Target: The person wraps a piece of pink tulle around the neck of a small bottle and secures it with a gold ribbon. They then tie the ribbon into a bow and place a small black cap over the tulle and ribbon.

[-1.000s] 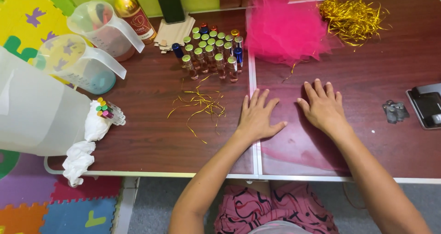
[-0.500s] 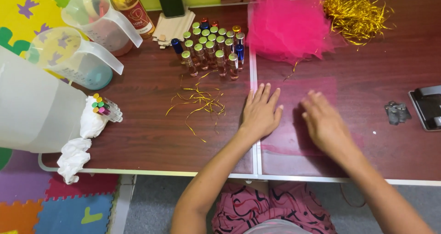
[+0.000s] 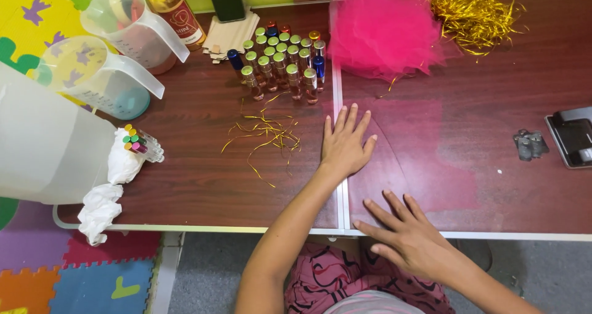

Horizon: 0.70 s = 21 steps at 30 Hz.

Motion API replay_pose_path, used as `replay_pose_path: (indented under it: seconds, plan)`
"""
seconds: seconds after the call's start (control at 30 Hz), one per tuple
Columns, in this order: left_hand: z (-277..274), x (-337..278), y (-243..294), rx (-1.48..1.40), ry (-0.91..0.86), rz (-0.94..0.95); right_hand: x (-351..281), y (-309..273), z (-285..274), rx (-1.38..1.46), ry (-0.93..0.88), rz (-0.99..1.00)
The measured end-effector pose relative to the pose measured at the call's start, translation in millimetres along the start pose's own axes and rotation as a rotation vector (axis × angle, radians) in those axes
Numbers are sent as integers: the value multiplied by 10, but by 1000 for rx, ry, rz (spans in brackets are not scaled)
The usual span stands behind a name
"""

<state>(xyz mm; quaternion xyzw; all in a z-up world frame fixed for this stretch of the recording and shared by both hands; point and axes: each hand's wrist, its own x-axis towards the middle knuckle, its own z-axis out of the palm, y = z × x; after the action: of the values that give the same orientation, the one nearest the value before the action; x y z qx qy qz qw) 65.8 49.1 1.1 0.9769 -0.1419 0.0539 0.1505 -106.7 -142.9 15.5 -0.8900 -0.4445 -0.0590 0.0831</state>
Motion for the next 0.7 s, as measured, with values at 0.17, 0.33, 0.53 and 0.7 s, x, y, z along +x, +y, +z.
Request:
replay_pose_path:
  seconds: [0.17,0.33,0.53,0.7]
  plan:
    - [-171,-54,24,-75,-15,41,-146,228,-349,353,118,158]
    - [-459,-484,434,-116,57,81,5,849,-305,318,363,427]
    - [-84,-863,542,36,5,212,403,1107,32,141,7,603]
    - [-158,-892,492,0,-47,185,426,1067,-105,-13,-123,761]
